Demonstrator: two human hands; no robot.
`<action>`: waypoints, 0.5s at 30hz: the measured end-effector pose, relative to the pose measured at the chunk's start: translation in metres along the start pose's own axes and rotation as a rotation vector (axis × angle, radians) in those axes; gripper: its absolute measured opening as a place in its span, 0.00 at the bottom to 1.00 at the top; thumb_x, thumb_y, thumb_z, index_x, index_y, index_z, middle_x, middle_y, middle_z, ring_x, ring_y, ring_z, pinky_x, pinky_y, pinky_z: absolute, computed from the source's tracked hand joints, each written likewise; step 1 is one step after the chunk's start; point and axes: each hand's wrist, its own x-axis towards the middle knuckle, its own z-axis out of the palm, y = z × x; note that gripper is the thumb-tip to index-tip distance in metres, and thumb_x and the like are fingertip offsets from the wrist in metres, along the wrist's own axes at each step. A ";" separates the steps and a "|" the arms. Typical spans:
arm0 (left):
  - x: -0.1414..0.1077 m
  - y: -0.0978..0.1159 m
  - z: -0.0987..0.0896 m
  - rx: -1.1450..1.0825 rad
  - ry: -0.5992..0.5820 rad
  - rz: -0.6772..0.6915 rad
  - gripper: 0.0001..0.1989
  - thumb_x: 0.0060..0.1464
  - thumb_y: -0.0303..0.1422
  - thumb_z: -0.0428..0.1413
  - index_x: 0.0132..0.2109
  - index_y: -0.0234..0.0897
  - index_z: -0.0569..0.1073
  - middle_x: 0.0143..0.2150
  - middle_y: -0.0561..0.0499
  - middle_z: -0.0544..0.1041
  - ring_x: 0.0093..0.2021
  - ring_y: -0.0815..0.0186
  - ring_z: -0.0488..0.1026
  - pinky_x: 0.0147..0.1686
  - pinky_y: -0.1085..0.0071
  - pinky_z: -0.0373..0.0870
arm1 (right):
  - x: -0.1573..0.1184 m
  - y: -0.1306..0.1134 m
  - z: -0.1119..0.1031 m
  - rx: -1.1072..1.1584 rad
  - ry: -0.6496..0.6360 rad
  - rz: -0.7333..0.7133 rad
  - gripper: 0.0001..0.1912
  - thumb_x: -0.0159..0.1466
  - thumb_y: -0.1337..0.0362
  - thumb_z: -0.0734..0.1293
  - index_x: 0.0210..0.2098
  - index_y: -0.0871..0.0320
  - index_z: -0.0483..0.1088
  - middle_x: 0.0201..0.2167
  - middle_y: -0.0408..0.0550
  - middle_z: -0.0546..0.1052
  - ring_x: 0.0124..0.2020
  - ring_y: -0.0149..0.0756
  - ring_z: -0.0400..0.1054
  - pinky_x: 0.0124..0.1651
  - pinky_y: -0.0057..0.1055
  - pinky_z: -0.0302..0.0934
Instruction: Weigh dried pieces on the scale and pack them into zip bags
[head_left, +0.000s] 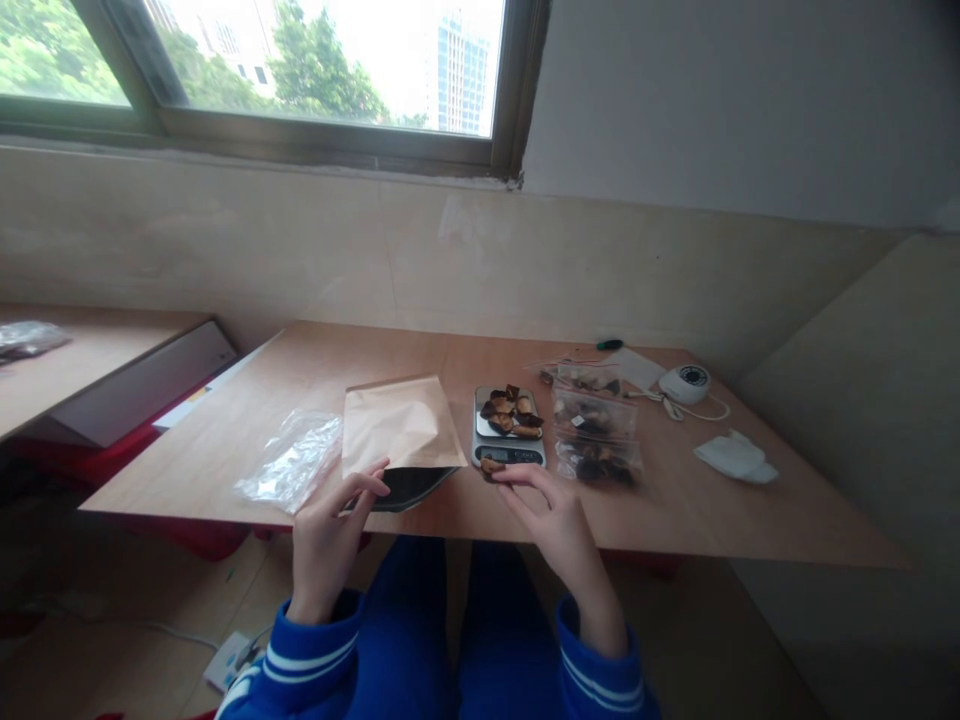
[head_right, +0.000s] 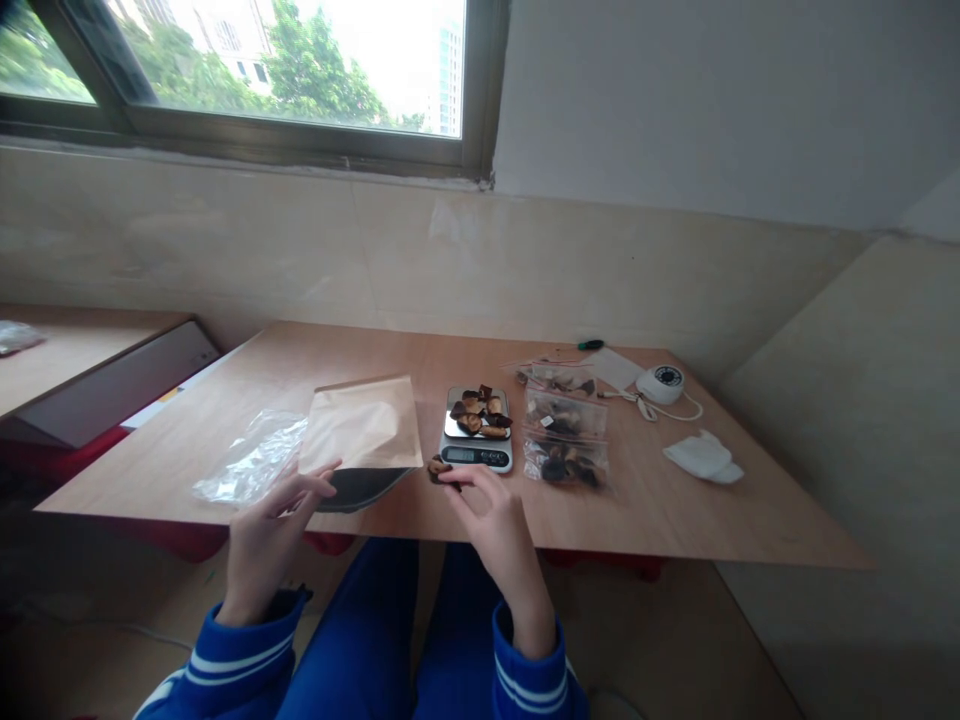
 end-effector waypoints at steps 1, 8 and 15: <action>0.000 -0.001 -0.001 -0.002 -0.007 0.007 0.09 0.56 0.38 0.54 0.30 0.42 0.74 0.47 0.54 0.80 0.49 0.61 0.76 0.39 0.72 0.76 | 0.002 0.006 0.001 -0.015 0.024 0.006 0.06 0.62 0.67 0.65 0.36 0.56 0.74 0.38 0.48 0.78 0.43 0.38 0.73 0.48 0.33 0.66; 0.001 -0.005 -0.007 0.019 -0.028 0.051 0.09 0.56 0.37 0.54 0.30 0.42 0.73 0.46 0.52 0.80 0.50 0.59 0.76 0.37 0.70 0.78 | 0.052 0.042 0.005 -0.180 0.046 0.051 0.08 0.61 0.66 0.63 0.36 0.57 0.74 0.38 0.50 0.79 0.39 0.39 0.73 0.44 0.36 0.66; -0.002 -0.013 -0.010 0.017 -0.064 0.044 0.09 0.56 0.39 0.54 0.30 0.43 0.73 0.48 0.54 0.79 0.51 0.59 0.75 0.38 0.71 0.77 | 0.135 0.071 0.005 -0.478 -0.140 -0.019 0.09 0.61 0.70 0.63 0.37 0.59 0.76 0.39 0.51 0.79 0.42 0.39 0.71 0.48 0.34 0.62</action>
